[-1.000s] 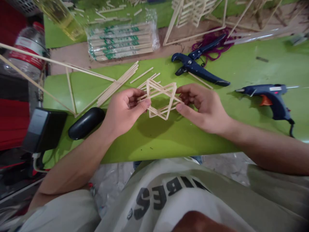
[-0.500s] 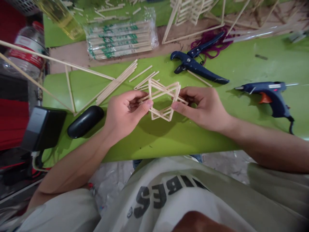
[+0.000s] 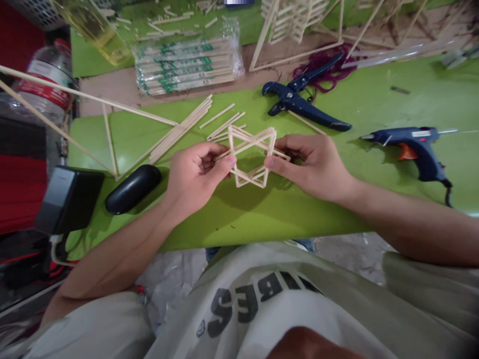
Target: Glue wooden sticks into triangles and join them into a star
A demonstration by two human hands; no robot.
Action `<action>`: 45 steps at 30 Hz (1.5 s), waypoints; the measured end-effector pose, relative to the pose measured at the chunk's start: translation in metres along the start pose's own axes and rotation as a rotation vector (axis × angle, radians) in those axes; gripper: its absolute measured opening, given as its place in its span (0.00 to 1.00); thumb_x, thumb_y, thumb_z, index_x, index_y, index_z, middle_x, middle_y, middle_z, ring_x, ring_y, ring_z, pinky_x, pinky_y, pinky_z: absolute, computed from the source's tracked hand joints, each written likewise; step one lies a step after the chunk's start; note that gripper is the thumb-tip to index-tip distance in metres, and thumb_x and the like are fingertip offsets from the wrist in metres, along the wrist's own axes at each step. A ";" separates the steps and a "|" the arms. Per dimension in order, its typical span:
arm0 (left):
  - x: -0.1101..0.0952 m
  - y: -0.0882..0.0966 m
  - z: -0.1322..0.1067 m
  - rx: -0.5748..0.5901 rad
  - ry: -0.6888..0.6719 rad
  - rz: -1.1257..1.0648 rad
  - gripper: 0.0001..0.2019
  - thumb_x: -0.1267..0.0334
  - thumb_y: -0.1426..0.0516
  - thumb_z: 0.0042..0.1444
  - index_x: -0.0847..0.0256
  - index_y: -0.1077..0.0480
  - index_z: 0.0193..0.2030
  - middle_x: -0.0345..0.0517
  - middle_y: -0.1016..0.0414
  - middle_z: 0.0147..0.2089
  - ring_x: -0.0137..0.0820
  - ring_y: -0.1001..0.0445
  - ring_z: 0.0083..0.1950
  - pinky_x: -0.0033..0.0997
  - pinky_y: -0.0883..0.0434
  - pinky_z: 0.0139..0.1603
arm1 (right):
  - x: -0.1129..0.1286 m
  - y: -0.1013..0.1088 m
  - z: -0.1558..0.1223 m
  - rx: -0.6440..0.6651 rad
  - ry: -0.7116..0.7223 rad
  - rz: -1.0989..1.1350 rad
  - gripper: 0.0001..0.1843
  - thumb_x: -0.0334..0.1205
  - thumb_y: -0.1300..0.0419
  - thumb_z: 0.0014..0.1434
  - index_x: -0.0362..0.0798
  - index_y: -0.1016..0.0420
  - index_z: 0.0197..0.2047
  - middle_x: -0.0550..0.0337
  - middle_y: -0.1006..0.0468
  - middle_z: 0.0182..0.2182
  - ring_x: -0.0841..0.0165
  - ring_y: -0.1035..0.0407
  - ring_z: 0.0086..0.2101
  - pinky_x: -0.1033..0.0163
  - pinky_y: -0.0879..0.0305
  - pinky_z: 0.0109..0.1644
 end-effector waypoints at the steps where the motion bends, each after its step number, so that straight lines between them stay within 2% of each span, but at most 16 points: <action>1: 0.000 -0.001 0.000 0.004 0.005 -0.017 0.18 0.45 0.24 0.64 0.58 0.15 0.45 0.46 0.10 0.40 0.36 0.12 0.35 0.35 0.11 0.39 | 0.000 0.000 0.000 0.002 -0.001 -0.002 0.25 0.59 0.27 0.70 0.50 0.23 0.31 0.61 0.33 0.29 0.71 0.46 0.29 0.57 0.51 0.31; 5: 0.006 -0.003 0.001 0.044 0.061 -0.127 0.21 0.44 0.21 0.59 0.58 0.15 0.44 0.45 0.12 0.37 0.37 0.12 0.36 0.37 0.10 0.41 | -0.002 0.000 0.000 0.004 -0.011 0.017 0.23 0.61 0.25 0.68 0.50 0.18 0.35 0.62 0.31 0.28 0.71 0.45 0.28 0.58 0.51 0.30; 10: 0.015 -0.006 0.003 0.129 0.142 -0.274 0.19 0.46 0.23 0.62 0.60 0.15 0.44 0.47 0.11 0.39 0.37 0.12 0.39 0.36 0.10 0.43 | -0.004 0.004 0.003 -0.045 0.005 0.063 0.26 0.63 0.20 0.62 0.49 0.17 0.34 0.62 0.28 0.27 0.72 0.43 0.28 0.60 0.50 0.28; 16: 0.022 -0.008 0.006 0.192 0.212 -0.339 0.21 0.48 0.22 0.61 0.60 0.14 0.50 0.50 0.09 0.45 0.40 0.10 0.42 0.36 0.10 0.43 | -0.001 0.005 0.006 -0.055 0.050 0.109 0.26 0.63 0.19 0.61 0.48 0.16 0.34 0.64 0.31 0.25 0.74 0.45 0.25 0.62 0.53 0.25; 22: 0.024 -0.011 0.006 0.261 0.226 -0.353 0.19 0.48 0.22 0.60 0.60 0.14 0.47 0.50 0.09 0.45 0.42 0.09 0.46 0.38 0.09 0.46 | 0.000 0.005 0.008 -0.050 0.078 0.158 0.29 0.68 0.21 0.61 0.48 0.14 0.35 0.63 0.31 0.25 0.75 0.45 0.25 0.62 0.55 0.23; 29: 0.027 -0.017 0.003 0.286 0.327 -0.393 0.21 0.45 0.21 0.59 0.61 0.16 0.41 0.50 0.10 0.42 0.42 0.08 0.42 0.38 0.09 0.42 | -0.007 0.003 0.009 -0.043 0.016 0.174 0.29 0.69 0.21 0.60 0.49 0.11 0.40 0.64 0.32 0.22 0.75 0.48 0.23 0.61 0.59 0.22; 33: 0.031 -0.020 -0.002 0.305 0.391 -0.424 0.21 0.45 0.22 0.60 0.61 0.16 0.44 0.50 0.09 0.43 0.43 0.08 0.42 0.38 0.08 0.42 | -0.006 0.004 0.007 -0.046 -0.006 0.168 0.29 0.70 0.24 0.64 0.49 0.11 0.40 0.63 0.30 0.22 0.75 0.46 0.23 0.62 0.56 0.22; 38: 0.030 -0.021 -0.005 0.293 0.403 -0.469 0.19 0.48 0.23 0.61 0.62 0.15 0.43 0.49 0.09 0.41 0.40 0.09 0.38 0.33 0.09 0.38 | -0.007 0.002 0.004 0.004 -0.059 0.230 0.28 0.67 0.20 0.60 0.49 0.12 0.41 0.63 0.28 0.23 0.75 0.43 0.23 0.63 0.55 0.21; 41: 0.028 -0.021 -0.004 0.274 0.379 -0.480 0.17 0.49 0.22 0.59 0.61 0.15 0.41 0.49 0.09 0.41 0.40 0.09 0.39 0.34 0.09 0.39 | -0.006 -0.003 0.003 0.047 -0.094 0.312 0.27 0.66 0.19 0.59 0.49 0.12 0.40 0.61 0.23 0.25 0.73 0.36 0.22 0.63 0.48 0.20; 45: 0.028 -0.021 -0.002 0.273 0.354 -0.454 0.17 0.50 0.22 0.57 0.59 0.16 0.39 0.50 0.09 0.42 0.43 0.08 0.41 0.40 0.07 0.42 | -0.003 -0.003 0.002 0.018 -0.093 0.357 0.26 0.63 0.15 0.55 0.50 0.11 0.41 0.61 0.19 0.25 0.71 0.31 0.21 0.62 0.41 0.20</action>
Point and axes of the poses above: each hand's wrist, its own z-axis towards the middle knuckle, its own y-axis out of the back of the hand, x = y × z, the point moved 7 cm from there along z, towards the middle knuckle
